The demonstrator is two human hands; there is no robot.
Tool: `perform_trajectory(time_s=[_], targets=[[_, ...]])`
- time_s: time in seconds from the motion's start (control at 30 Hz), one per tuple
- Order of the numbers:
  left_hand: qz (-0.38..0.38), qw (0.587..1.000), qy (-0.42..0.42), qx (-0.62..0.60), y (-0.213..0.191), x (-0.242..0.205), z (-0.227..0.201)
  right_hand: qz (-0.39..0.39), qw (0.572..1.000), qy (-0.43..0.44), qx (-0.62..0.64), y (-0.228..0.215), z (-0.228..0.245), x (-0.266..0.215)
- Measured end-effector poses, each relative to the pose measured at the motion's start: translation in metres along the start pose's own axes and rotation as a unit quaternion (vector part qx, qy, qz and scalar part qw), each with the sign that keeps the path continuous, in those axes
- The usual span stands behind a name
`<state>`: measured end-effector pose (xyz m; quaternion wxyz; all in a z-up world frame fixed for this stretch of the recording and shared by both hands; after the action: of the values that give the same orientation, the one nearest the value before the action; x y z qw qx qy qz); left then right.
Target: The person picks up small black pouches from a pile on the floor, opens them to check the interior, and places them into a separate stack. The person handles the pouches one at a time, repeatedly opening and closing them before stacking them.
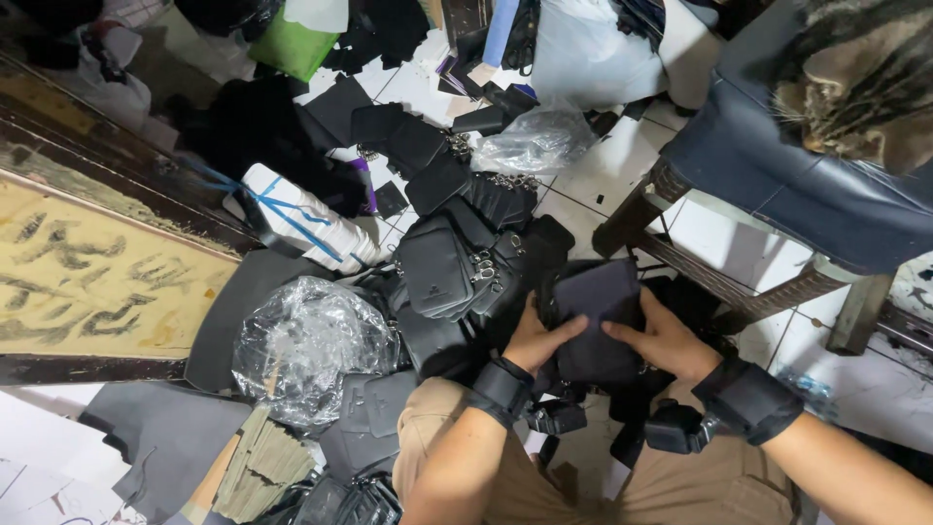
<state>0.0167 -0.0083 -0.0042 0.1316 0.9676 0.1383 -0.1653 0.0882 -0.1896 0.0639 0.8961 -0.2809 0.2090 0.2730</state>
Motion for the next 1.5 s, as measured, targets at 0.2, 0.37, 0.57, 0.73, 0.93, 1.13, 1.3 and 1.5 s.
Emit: perform_trajectory(time_s=[0.2,0.37,0.57,0.73,0.93,1.13,1.3,1.5], targets=[[0.001,0.999,-0.018,-0.048,0.002,-0.012,-0.015,0.041,0.999,-0.003,-0.016,0.001,0.037,-0.026],[0.026,0.995,-0.011,-0.100,0.004,-0.016,-0.018,0.049,0.999,0.007,-0.011,-0.004,0.049,-0.034],[0.018,0.995,-0.054,-0.080,0.012,-0.022,-0.028,0.061,0.981,0.004,0.182,0.007,0.031,-0.025],[0.012,0.995,-0.069,-0.074,0.012,-0.009,-0.011,0.015,0.973,-0.026,0.229,0.010,-0.029,0.011],[0.040,0.996,-0.021,-0.077,0.011,0.015,-0.022,-0.046,0.955,0.007,0.294,-0.004,-0.055,0.037],[0.035,0.985,-0.038,-0.164,-0.010,0.045,-0.018,-0.117,0.938,0.059,0.322,-0.017,-0.024,0.034],[-0.059,0.962,0.010,-0.265,-0.026,0.051,-0.031,-0.181,0.917,0.077,0.348,-0.025,-0.015,0.054],[-0.110,0.967,0.045,-0.224,-0.047,0.028,-0.039,-0.182,0.911,0.098,0.357,-0.027,-0.012,0.122]])
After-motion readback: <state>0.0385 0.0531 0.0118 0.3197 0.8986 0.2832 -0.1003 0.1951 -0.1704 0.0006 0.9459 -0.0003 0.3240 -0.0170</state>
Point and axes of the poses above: each hand's wrist, its own x-axis towards the middle knuckle, its own y-axis out of the palm, z = x × y, the point moved 3 cm from there along x, towards the middle knuckle, and after that the axes turned 1 degree about -x, right-handed, at the moved point
